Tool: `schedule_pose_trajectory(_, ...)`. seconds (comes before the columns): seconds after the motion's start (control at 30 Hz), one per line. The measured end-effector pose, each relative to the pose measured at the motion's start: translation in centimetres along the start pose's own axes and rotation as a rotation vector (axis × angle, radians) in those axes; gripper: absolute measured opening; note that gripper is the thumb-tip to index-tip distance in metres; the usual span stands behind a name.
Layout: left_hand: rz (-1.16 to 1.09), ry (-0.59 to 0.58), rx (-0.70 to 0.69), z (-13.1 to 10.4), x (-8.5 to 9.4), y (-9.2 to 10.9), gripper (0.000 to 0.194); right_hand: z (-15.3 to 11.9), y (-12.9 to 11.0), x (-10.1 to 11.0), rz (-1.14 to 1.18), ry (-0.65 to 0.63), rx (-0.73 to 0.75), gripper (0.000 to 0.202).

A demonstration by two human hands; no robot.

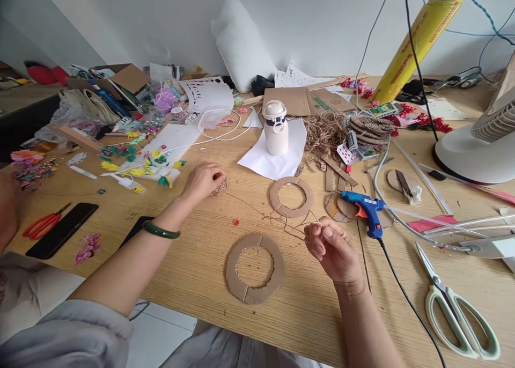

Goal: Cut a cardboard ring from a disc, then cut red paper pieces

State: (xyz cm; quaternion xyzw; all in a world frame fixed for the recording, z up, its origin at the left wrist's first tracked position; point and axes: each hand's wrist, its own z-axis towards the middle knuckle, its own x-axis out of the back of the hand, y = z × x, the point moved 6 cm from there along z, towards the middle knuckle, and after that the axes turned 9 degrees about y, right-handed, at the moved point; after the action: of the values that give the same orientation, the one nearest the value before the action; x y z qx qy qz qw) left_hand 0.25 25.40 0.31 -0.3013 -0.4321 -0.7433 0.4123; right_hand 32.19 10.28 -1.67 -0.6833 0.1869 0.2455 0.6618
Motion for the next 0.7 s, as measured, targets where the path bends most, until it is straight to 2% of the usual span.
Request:
schedule_pose_trajectory(0.27, -0.104, 0.116, 0.285, -0.1, 3.5, -3.0, 0.018, 0.1, 0.0, -0.3, 0.028, 0.025, -0.014, 0.015)
schedule_pose_trajectory(0.4, -0.218, 0.142, 0.367, 0.0, 4.7, -3.4, 0.023, 0.0, 0.0, -0.3, 0.054, 0.021, -0.009, 0.015)
schedule_pose_trajectory(0.53, -0.313, 0.119, 0.397, 0.4, 4.8, -2.9, 0.021, -0.2, -0.1, 0.0, 0.061, 0.030, -0.005, 0.015)
schedule_pose_trajectory(0.7, -0.352, 0.107, 0.424, 1.0, 3.5, -2.7, 0.017, -0.4, -0.3, -0.2, 0.079, -0.032, -0.011, 0.016)
